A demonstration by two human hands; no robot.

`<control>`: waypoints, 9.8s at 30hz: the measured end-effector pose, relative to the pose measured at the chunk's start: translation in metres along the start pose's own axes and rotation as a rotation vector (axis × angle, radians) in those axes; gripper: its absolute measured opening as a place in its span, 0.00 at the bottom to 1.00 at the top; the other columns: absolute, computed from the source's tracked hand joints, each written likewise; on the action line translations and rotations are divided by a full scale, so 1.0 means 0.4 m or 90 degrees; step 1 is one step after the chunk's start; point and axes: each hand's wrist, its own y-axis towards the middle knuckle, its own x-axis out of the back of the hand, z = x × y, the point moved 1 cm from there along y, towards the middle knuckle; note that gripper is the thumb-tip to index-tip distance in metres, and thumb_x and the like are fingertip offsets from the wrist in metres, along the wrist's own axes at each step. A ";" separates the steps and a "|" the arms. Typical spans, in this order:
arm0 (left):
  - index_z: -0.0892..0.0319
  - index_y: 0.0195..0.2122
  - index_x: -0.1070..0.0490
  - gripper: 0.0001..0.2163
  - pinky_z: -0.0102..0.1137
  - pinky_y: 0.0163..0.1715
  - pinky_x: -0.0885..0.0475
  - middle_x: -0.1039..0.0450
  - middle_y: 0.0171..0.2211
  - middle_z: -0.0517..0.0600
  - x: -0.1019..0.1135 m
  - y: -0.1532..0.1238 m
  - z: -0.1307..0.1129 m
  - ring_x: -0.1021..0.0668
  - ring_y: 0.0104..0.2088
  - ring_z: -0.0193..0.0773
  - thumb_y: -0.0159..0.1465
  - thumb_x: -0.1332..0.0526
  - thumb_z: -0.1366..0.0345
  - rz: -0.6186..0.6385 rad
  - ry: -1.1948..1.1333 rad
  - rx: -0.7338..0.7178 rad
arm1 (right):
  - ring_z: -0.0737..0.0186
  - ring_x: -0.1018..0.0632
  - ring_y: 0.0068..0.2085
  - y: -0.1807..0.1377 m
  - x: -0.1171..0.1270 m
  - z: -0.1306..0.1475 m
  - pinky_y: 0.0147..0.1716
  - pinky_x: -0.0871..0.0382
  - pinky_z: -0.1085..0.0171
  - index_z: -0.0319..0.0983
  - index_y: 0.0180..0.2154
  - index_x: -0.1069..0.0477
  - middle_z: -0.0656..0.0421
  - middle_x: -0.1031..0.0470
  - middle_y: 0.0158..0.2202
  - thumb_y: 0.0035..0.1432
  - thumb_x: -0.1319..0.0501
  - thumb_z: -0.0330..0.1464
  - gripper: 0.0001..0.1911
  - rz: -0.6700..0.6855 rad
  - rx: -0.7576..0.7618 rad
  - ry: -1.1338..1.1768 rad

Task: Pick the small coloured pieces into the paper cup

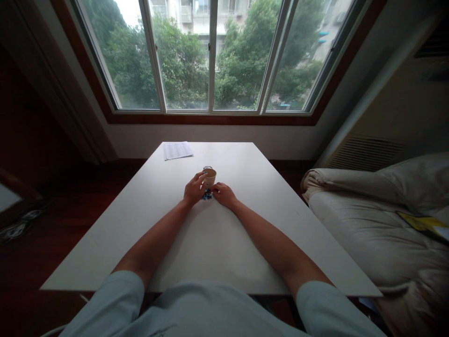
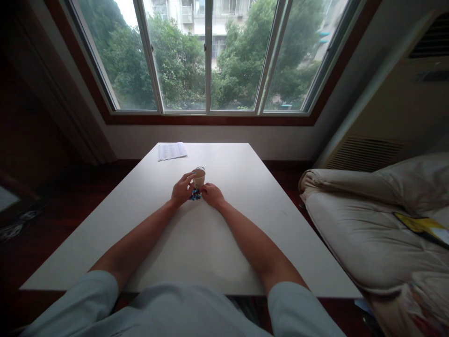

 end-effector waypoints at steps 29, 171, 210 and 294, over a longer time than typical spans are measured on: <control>0.56 0.52 0.29 0.15 0.31 0.39 0.25 0.31 0.53 0.54 0.005 0.002 0.024 0.25 0.34 0.32 0.66 0.46 0.70 -0.085 -0.087 0.069 | 0.62 0.28 0.39 -0.009 0.011 0.022 0.40 0.35 0.66 0.41 0.36 0.24 0.59 0.27 0.36 0.52 0.36 0.29 0.07 0.060 0.059 0.005; 0.57 0.41 0.26 0.10 0.27 0.33 0.33 0.27 0.31 0.48 -0.023 -0.001 0.022 0.28 0.31 0.33 0.66 0.45 0.61 0.090 -0.059 0.125 | 0.61 0.23 0.41 -0.012 0.030 0.061 0.41 0.28 0.63 0.43 0.39 0.20 0.56 0.22 0.42 0.64 0.44 0.34 0.12 -0.111 0.055 0.132; 0.55 0.41 0.21 0.10 0.27 0.32 0.34 0.23 0.30 0.49 -0.053 -0.004 0.053 0.23 0.30 0.35 0.65 0.41 0.60 0.197 0.012 0.145 | 0.54 0.30 0.56 0.005 0.055 0.042 0.59 0.37 0.53 0.41 0.52 0.25 0.53 0.26 0.53 0.65 0.47 0.32 0.18 -0.296 0.035 0.013; 0.53 0.39 0.22 0.13 0.29 0.34 0.35 0.20 0.35 0.50 -0.032 -0.003 0.041 0.23 0.35 0.39 0.66 0.44 0.55 0.233 0.105 0.216 | 0.57 0.23 0.47 -0.009 0.011 0.039 0.47 0.32 0.64 0.49 0.53 0.24 0.58 0.21 0.46 0.63 0.41 0.34 0.18 0.081 -0.044 -0.136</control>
